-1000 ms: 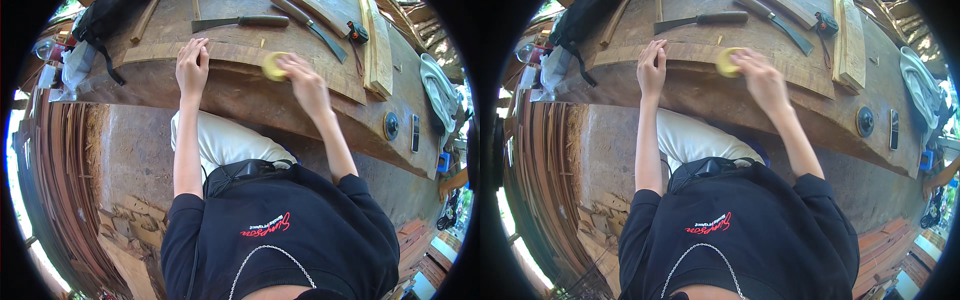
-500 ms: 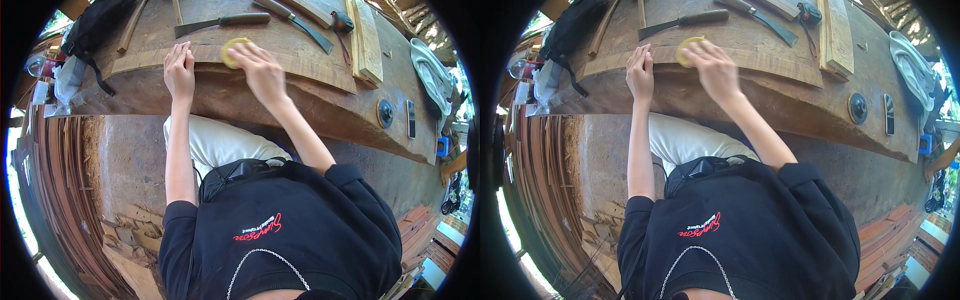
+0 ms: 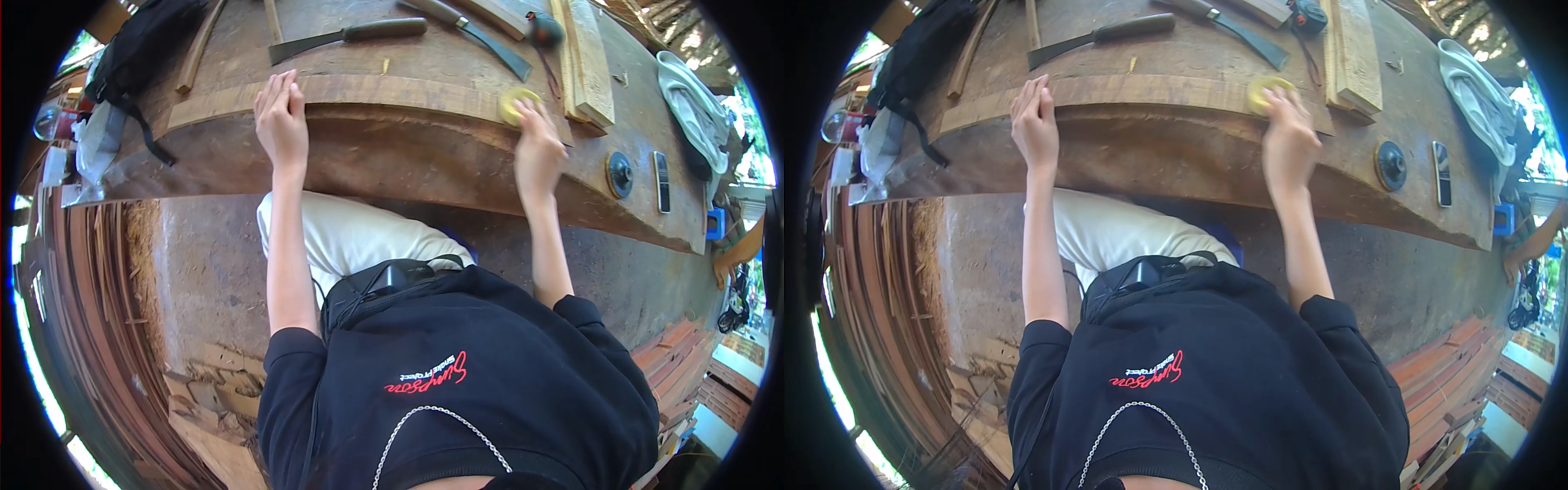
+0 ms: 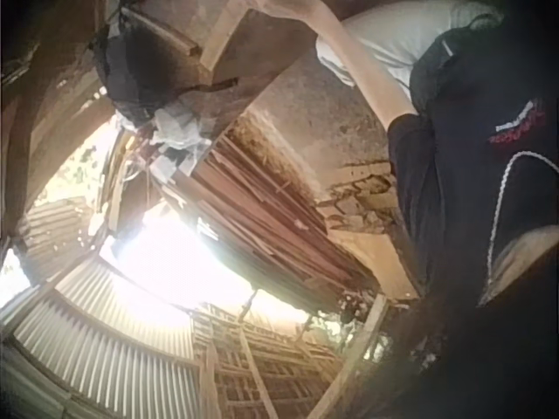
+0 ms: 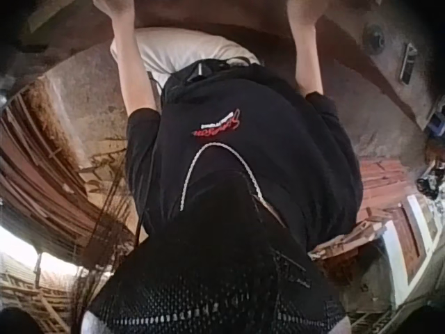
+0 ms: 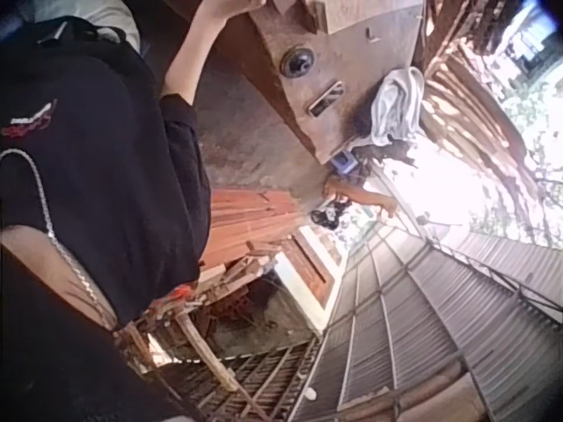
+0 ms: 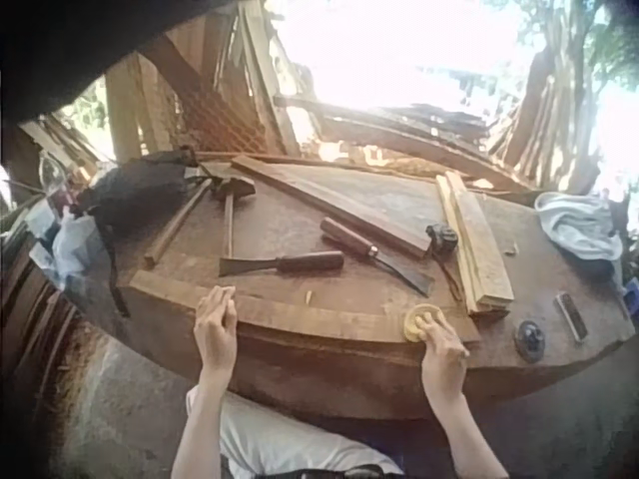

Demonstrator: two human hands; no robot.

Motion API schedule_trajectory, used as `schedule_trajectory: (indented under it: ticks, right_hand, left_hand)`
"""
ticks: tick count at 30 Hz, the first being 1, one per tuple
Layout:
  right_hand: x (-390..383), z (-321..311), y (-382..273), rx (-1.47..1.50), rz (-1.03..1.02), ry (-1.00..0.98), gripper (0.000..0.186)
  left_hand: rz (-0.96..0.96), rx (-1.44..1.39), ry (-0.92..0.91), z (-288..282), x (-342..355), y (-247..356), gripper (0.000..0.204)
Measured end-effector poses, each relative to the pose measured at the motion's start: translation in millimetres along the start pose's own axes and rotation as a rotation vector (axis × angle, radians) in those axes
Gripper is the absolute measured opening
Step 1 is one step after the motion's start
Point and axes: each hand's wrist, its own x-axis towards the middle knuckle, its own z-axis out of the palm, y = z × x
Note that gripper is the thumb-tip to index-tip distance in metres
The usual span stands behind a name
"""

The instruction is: The person measures a wooden board with a tape measure, sands the wood surface using a sanding disc and a sponge, and then measures another wooden piece with the tape measure.

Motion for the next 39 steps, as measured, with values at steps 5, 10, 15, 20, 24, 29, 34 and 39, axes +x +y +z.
schedule_trajectory:
  ticks: [5, 10, 15, 20, 24, 29, 34, 39]
  right_hand:
    - [13.2, 74.5, -109.6, 0.339, -0.259, -0.007, 0.018]
    - [13.5, 48.0, -71.3, 0.252, -0.306, -0.021, 0.019]
    - [-5.4, -18.8, 57.9, -0.037, 0.03, -0.007, 0.022]
    - [0.7, 11.0, 4.3, -0.019, 0.03, 0.044, 0.022]
    - [10.7, 51.9, -76.5, 0.208, -0.237, -0.002, 0.02]
    - [4.4, 43.3, -61.8, 0.241, -0.276, -0.106, 0.022]
    - [1.8, -7.5, 56.4, -0.017, -0.012, -0.01, 0.023]
    - [6.1, 10.4, 25.0, -0.053, 0.026, 0.085, 0.02]
  left_hand:
    - [-0.003, -0.033, -0.026, 2.1, 3.8, 3.8, 0.027]
    - [-0.045, -0.041, -0.013, -0.5, -1.7, -1.6, 0.026]
    - [-0.057, -0.044, 0.012, 0.4, -2.6, -4.2, 0.026]
    - [-0.054, -0.038, 0.027, 2.0, -2.2, -1.5, 0.025]
    - [-0.052, -0.058, 0.012, 2.2, -0.8, 4.4, 0.025]
    - [-0.034, -0.051, 0.009, 4.7, -2.3, -2.9, 0.025]
    - [-0.019, -0.039, 0.021, 0.3, -1.1, -2.6, 0.025]
    - [-0.031, -0.05, 0.005, 2.4, -2.4, -3.8, 0.029]
